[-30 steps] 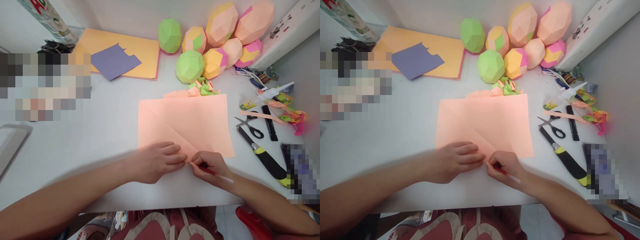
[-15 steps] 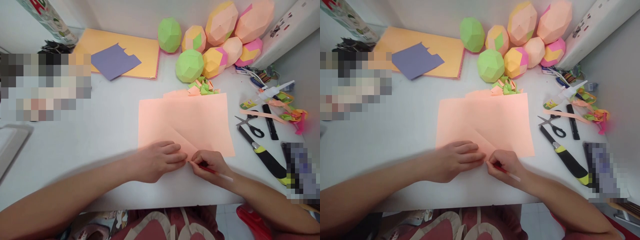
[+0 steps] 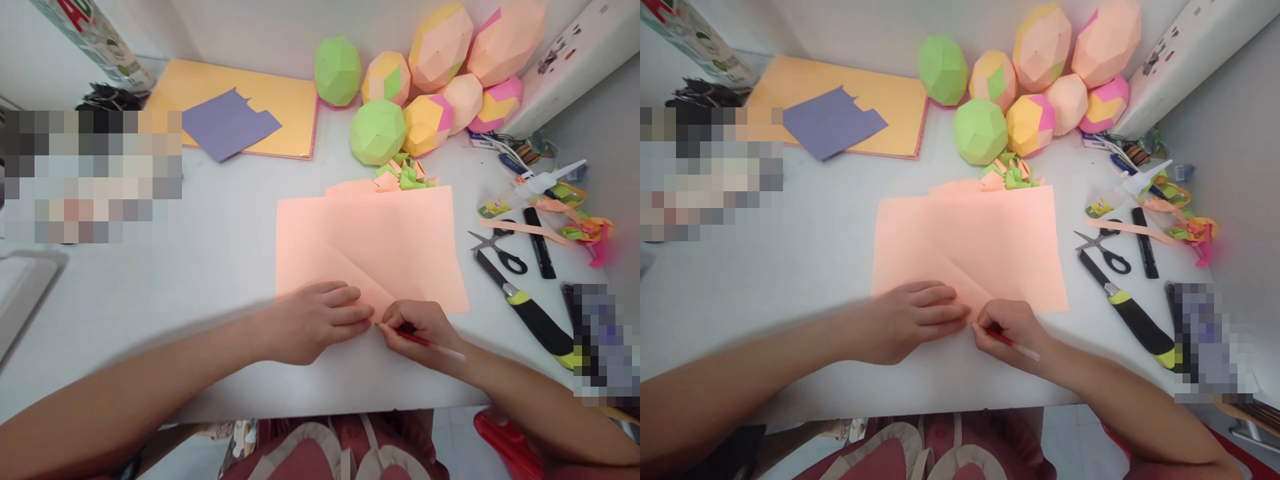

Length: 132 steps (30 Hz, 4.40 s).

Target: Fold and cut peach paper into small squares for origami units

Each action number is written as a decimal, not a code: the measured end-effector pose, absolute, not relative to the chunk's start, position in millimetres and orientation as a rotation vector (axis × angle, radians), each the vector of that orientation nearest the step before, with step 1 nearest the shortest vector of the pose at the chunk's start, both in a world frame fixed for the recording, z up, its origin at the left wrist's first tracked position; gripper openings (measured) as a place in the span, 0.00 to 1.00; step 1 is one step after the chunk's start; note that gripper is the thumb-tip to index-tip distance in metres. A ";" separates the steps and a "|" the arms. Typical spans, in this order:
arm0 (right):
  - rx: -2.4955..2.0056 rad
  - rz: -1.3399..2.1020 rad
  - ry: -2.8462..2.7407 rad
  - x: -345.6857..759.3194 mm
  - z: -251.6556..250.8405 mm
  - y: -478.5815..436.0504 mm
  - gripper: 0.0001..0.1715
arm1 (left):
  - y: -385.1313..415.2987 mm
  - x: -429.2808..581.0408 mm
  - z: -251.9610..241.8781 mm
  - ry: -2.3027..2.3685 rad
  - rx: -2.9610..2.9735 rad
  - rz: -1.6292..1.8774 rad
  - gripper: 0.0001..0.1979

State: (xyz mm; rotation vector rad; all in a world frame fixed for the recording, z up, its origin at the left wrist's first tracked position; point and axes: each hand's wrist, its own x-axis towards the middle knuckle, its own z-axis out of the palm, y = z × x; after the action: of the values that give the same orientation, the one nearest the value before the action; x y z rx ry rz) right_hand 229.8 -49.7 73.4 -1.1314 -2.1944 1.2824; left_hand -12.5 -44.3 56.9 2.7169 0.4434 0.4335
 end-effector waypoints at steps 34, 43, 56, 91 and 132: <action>-0.647 0.716 -2.394 224.2 60.6 -27.9 0.17 | -2.7 -74.5 66.9 1.460 1.036 1.676 0.35; -0.716 0.655 -2.410 222.2 56.8 -37.5 0.13 | -12.9 -59.7 32.7 1.184 2.635 0.620 0.27; -0.630 0.392 -2.454 214.5 63.3 -50.6 0.07 | -11.5 -61.0 22.7 1.187 2.747 0.629 0.27; -1.683 -0.147 -1.527 351.1 64.3 52.2 0.17 | -39.2 -36.7 70.4 0.606 2.655 0.608 0.15; -1.650 -0.278 -2.285 329.6 92.9 28.6 0.30 | -29.8 -37.7 51.9 0.662 2.624 0.657 0.10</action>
State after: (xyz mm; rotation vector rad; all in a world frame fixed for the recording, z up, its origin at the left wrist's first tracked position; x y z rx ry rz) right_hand 329.6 28.6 92.9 -1.6501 -2.2852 -0.2775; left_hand -37.7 -29.8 51.9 2.6236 0.6619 0.6574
